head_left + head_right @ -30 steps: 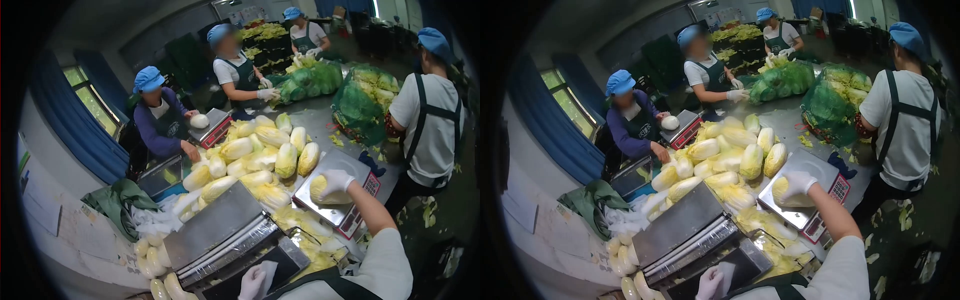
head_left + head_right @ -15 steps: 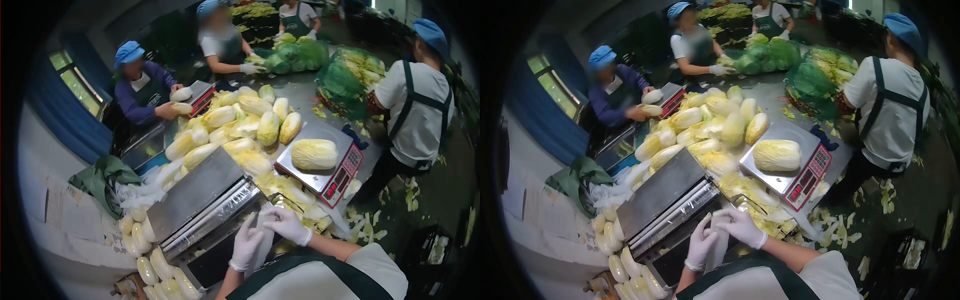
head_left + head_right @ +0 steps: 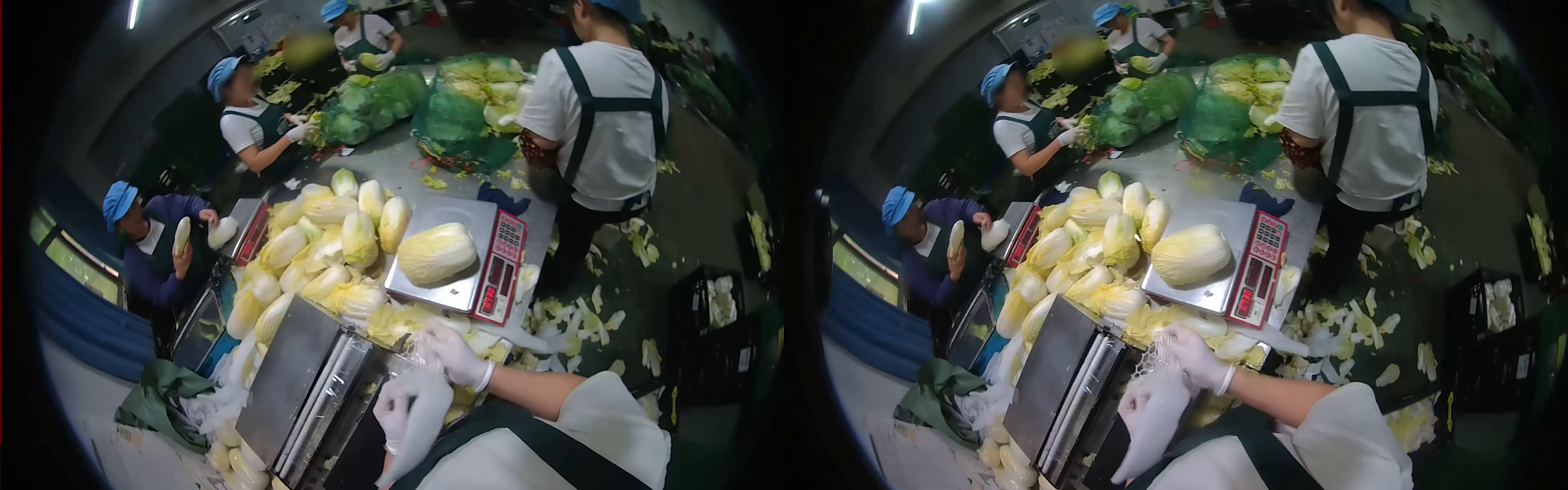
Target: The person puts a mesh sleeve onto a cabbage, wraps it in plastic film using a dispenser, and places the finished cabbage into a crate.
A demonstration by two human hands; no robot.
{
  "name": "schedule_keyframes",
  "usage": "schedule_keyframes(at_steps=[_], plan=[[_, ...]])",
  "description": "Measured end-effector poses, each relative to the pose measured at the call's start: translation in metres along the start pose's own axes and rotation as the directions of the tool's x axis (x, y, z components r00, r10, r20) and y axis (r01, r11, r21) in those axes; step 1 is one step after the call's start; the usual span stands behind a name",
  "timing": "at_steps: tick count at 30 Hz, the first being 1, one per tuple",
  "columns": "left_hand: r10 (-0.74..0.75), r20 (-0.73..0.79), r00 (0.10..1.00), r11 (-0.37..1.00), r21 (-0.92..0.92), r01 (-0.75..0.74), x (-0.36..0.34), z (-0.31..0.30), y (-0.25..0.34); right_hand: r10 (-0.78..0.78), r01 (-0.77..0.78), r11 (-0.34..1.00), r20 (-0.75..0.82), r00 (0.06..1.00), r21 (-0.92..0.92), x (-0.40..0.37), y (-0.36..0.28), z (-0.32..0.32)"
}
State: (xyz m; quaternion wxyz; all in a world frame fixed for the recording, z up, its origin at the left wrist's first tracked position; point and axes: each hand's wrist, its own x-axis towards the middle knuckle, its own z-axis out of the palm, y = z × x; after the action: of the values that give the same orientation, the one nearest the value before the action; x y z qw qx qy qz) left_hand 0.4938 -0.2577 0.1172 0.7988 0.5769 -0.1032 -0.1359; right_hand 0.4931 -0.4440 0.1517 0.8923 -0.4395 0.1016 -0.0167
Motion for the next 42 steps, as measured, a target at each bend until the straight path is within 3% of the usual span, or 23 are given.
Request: schedule_keyframes(at_steps=[1, 2, 3, 5, 6, 8, 10, 12, 13, 14, 15, 16, 19, 21, 22, 23, 28, 30, 31, 33, 36, 38, 42], plan=[[-0.056, -0.036, 0.998, 0.986, -0.157, 0.050, 0.007, 0.018, 0.019, 0.079, -0.121, 0.975, 0.218, 0.973, 0.186, 0.002, -0.013, -0.012], [-0.115, -0.065, 0.991, 0.947, -0.309, 0.089, 0.015, 0.036, 0.038, 0.060, 0.049, 0.965, 0.399, 0.915, -0.256, 0.002, -0.012, -0.016], [-0.176, -0.088, 0.981, 0.884, -0.452, 0.118, 0.023, 0.045, 0.046, 0.133, 0.284, 0.744, 0.550, 0.824, -0.605, 0.005, -0.010, -0.020], [-0.221, 0.141, 0.965, 0.785, -0.562, 0.262, 0.036, 0.039, 0.045, 0.173, -0.046, 0.940, 0.353, 0.919, -0.338, -0.018, -0.033, -0.025], [-0.256, 0.258, 0.932, 0.732, -0.577, 0.361, 0.041, 0.050, 0.053, 0.131, 0.165, 0.620, 0.309, 0.942, -0.767, -0.021, -0.057, -0.028], [-0.266, 0.384, 0.884, 0.836, -0.365, 0.410, 0.057, 0.083, 0.068, -0.082, 0.045, 0.825, -0.041, 0.996, -0.563, 0.003, -0.031, -0.076], [-0.298, 0.388, 0.872, 0.944, -0.013, 0.329, 0.080, 0.086, 0.053, -0.069, -0.077, 0.925, -0.363, 0.929, -0.373, 0.014, -0.048, -0.112], [-0.412, 0.122, 0.903, 0.897, 0.229, 0.378, 0.116, 0.088, 0.040, -0.059, 0.139, 0.927, -0.230, 0.971, 0.347, 0.026, -0.050, -0.129], [-0.433, -0.024, 0.901, 0.846, 0.335, 0.415, 0.137, 0.090, 0.032, -0.004, 0.127, 0.897, -0.278, 0.961, 0.424, 0.030, -0.069, -0.119], [-0.355, -0.058, 0.933, 0.857, 0.378, 0.350, 0.160, 0.089, 0.016, 0.056, 0.117, 0.860, -0.320, 0.946, 0.496, 0.033, -0.088, -0.108], [-0.273, -0.088, 0.958, 0.862, 0.420, 0.284, 0.186, 0.086, -0.003, -0.131, 0.205, 0.873, -0.192, 0.973, 0.442, 0.057, -0.050, -0.159], [-0.187, -0.113, 0.976, 0.861, 0.460, 0.218, 0.207, 0.087, -0.016, -0.124, 0.217, 0.921, -0.283, 0.951, 0.325, 0.081, -0.042, -0.178], [0.372, 0.099, 0.923, 0.488, 0.825, -0.285, 0.246, 0.099, -0.026, -0.156, 0.028, 0.966, -0.493, 0.856, -0.257, 0.106, -0.083, -0.168], [-0.136, -0.051, 0.989, 0.886, 0.441, 0.144, 0.257, 0.097, -0.029, -0.259, 0.076, 0.799, -0.227, 0.939, -0.596, 0.122, -0.076, -0.179], [-0.396, -0.021, 0.918, 0.901, 0.184, 0.393, 0.256, 0.105, -0.016, -0.356, 0.176, 0.689, -0.117, 0.927, -0.703, 0.129, -0.068, -0.185], [-0.505, -0.020, 0.863, 0.832, 0.252, 0.493, 0.248, 0.110, -0.002, -0.445, 0.274, 0.556, -0.003, 0.895, -0.785, 0.136, -0.060, -0.190], [-0.493, 0.112, 0.863, 0.863, -0.060, 0.501, 0.219, 0.071, -0.004, -0.476, 0.280, 0.826, -0.340, 0.811, -0.490, 0.137, -0.068, -0.148], [-0.457, 0.147, 0.877, 0.837, -0.263, 0.480, 0.192, 0.074, 0.014, -0.277, 0.284, 0.959, -0.198, 0.940, 0.007, 0.136, -0.078, -0.128], [-0.440, 0.278, 0.854, 0.729, -0.445, 0.520, 0.180, 0.073, 0.024, -0.230, 0.230, 0.973, -0.048, 0.972, 0.010, 0.125, -0.091, -0.107], [-0.293, 0.150, 0.944, 0.748, -0.579, 0.324, 0.169, 0.064, 0.019, -0.116, 0.124, 0.992, 0.252, 0.961, -0.017, 0.095, -0.123, -0.055], [-0.095, 0.088, 0.992, 0.662, -0.738, 0.129, 0.155, 0.008, -0.027, 0.013, 0.048, 0.994, 0.526, 0.850, -0.101, 0.074, -0.126, -0.010], [-0.091, 0.117, 0.989, 0.699, -0.700, 0.147, 0.135, 0.004, 0.007, 0.251, -0.339, 0.941, 0.668, 0.700, 0.001, 0.058, -0.125, 0.014], [-0.113, 0.167, 0.979, 0.793, -0.579, 0.191, 0.083, -0.003, 0.066, 0.615, -0.790, 0.526, 0.782, 0.100, -0.313, 0.043, -0.098, 0.037]])
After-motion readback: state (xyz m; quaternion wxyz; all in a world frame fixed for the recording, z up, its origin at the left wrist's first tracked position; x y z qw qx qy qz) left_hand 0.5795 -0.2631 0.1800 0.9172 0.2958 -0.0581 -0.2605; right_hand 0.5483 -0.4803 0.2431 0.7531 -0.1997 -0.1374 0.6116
